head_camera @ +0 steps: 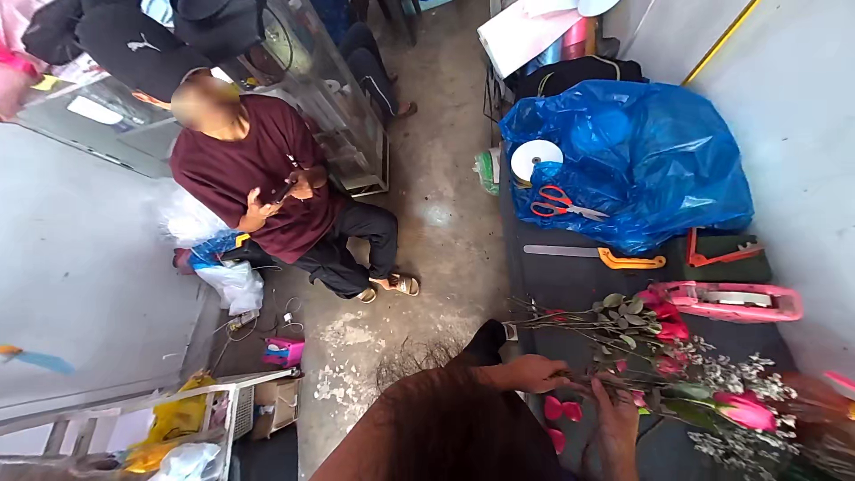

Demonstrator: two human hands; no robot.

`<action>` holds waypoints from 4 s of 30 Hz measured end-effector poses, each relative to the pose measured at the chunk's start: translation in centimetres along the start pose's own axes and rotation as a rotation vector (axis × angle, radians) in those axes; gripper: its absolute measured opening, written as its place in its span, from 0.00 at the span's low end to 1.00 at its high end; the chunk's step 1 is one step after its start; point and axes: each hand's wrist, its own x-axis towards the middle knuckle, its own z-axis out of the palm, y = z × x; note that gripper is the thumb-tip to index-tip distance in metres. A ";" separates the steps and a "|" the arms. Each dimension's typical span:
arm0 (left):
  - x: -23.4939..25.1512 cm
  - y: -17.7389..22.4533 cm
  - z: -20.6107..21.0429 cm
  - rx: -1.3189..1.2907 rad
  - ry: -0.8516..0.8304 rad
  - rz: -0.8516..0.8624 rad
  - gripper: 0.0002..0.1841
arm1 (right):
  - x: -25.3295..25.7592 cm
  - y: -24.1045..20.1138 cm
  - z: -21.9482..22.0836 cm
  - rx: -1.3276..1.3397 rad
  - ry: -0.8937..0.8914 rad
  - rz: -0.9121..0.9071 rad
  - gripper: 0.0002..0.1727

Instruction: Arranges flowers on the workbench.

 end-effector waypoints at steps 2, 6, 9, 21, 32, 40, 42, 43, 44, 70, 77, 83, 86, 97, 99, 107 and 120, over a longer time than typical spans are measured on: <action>0.5 0.3 0.0 0.036 -0.055 -0.002 0.21 | -0.1 0.0 -0.4 0.008 0.020 0.002 0.11; 0.9 0.3 -0.2 0.100 -0.139 -0.026 0.22 | -0.2 0.5 -0.4 0.025 0.081 0.024 0.11; 0.9 -0.3 0.1 0.107 -0.136 -0.028 0.21 | -0.2 0.6 0.0 0.003 0.118 0.053 0.11; -0.3 -1.6 -0.7 0.135 -0.112 -0.078 0.22 | 0.0 1.0 0.9 -0.046 0.093 0.036 0.11; -1.7 -3.2 -2.0 0.166 -0.096 -0.122 0.23 | 0.4 1.4 3.3 -0.114 0.018 0.038 0.12; -1.0 -3.5 -2.3 0.169 -0.151 -0.097 0.22 | 0.2 1.3 3.1 -0.153 0.039 0.032 0.13; -0.7 -3.7 -2.0 0.159 -0.147 -0.090 0.23 | 0.3 1.2 2.9 -0.152 0.055 0.044 0.13; -0.7 -3.8 -1.8 0.158 -0.151 -0.086 0.22 | 0.2 1.3 2.8 -0.152 0.068 0.051 0.13; -0.7 -4.2 -1.7 0.169 -0.154 -0.081 0.22 | 0.2 1.5 2.7 -0.146 0.088 0.054 0.13; 17.2 -4.0 -1.1 0.527 -0.082 -0.507 0.30 | 6.5 6.3 -5.7 -0.426 0.347 0.377 0.25; 16.3 -6.5 -2.0 0.122 -0.079 -0.400 0.27 | 5.9 5.7 -3.3 -0.434 0.581 0.446 0.22; 13.2 -5.1 -1.8 0.485 0.052 0.306 0.32 | -2.4 4.0 -7.1 -0.760 1.186 0.291 0.20; 12.8 -4.8 0.4 0.630 -0.336 0.676 0.33 | -3.5 3.7 -12.0 -0.781 1.261 0.543 0.22; 19.1 -3.3 0.0 1.117 -0.548 0.580 0.25 | -2.5 2.6 -16.4 -0.452 1.047 1.083 0.26; 19.0 -3.4 -0.8 1.115 -0.497 0.592 0.26 | -3.2 3.1 -15.1 -0.315 1.292 0.898 0.36; 10.7 -2.4 1.8 0.762 -0.473 0.639 0.24 | -16.7 13.8 10.7 -0.368 1.357 0.386 0.28; -26.5 -8.2 17.1 0.825 -1.183 0.815 0.22 | -54.6 41.8 62.2 1.442 1.617 1.071 0.26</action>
